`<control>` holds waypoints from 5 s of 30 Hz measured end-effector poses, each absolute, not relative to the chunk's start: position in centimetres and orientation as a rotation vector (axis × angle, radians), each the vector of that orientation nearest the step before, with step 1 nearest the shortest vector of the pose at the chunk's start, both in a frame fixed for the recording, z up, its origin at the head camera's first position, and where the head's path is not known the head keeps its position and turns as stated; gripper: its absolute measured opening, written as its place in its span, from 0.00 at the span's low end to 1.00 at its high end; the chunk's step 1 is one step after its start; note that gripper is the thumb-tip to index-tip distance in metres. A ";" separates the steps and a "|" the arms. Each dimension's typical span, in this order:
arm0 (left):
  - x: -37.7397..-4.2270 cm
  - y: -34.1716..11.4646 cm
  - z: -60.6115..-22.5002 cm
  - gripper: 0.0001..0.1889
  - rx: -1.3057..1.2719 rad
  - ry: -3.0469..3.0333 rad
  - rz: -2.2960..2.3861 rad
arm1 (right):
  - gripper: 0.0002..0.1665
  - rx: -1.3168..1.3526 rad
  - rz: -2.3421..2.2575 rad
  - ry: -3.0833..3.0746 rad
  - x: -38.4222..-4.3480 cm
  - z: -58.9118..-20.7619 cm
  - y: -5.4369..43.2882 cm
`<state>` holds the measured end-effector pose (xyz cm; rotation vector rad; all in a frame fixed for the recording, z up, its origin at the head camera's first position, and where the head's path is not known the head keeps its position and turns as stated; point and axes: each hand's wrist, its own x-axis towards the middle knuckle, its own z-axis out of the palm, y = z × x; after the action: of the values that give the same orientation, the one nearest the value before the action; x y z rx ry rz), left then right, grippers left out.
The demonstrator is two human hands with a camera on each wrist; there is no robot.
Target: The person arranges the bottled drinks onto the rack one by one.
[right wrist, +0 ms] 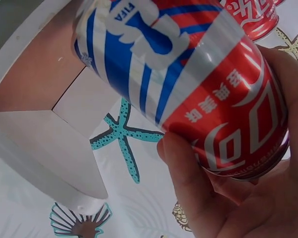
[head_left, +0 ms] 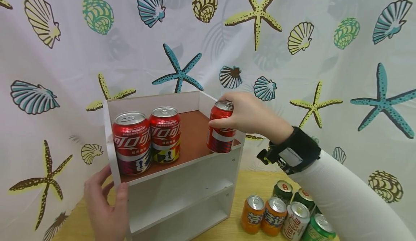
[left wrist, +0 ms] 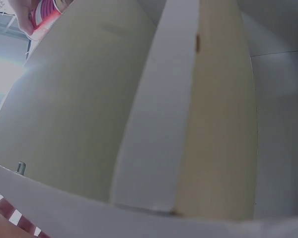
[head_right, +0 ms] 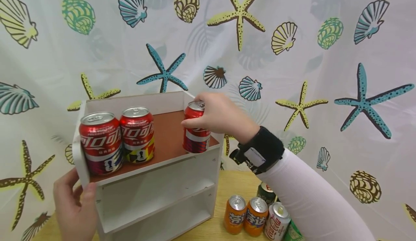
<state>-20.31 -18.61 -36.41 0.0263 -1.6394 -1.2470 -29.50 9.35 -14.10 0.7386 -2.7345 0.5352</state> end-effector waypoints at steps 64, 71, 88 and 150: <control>-20.7 -18.8 -36.8 0.26 -0.034 -1.606 -1.233 | 0.52 0.610 1.254 -2.479 -29.6 -22.4 8.9; -20.7 -18.9 -36.8 0.26 -0.060 -1.585 -1.221 | 0.46 0.674 1.318 -2.453 -30.1 -22.9 9.3; -20.4 -18.9 -36.6 0.27 -0.040 -1.614 -1.272 | 0.42 0.680 1.370 -2.426 -30.7 -23.8 9.3; -20.3 -18.8 -36.4 0.27 -0.033 -1.630 -1.288 | 0.44 0.676 1.372 -2.405 -30.0 -24.5 6.1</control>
<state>-20.26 -18.82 -36.43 -0.0329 -1.6302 -1.2881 -29.96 6.08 -24.50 0.6755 -2.4053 1.3716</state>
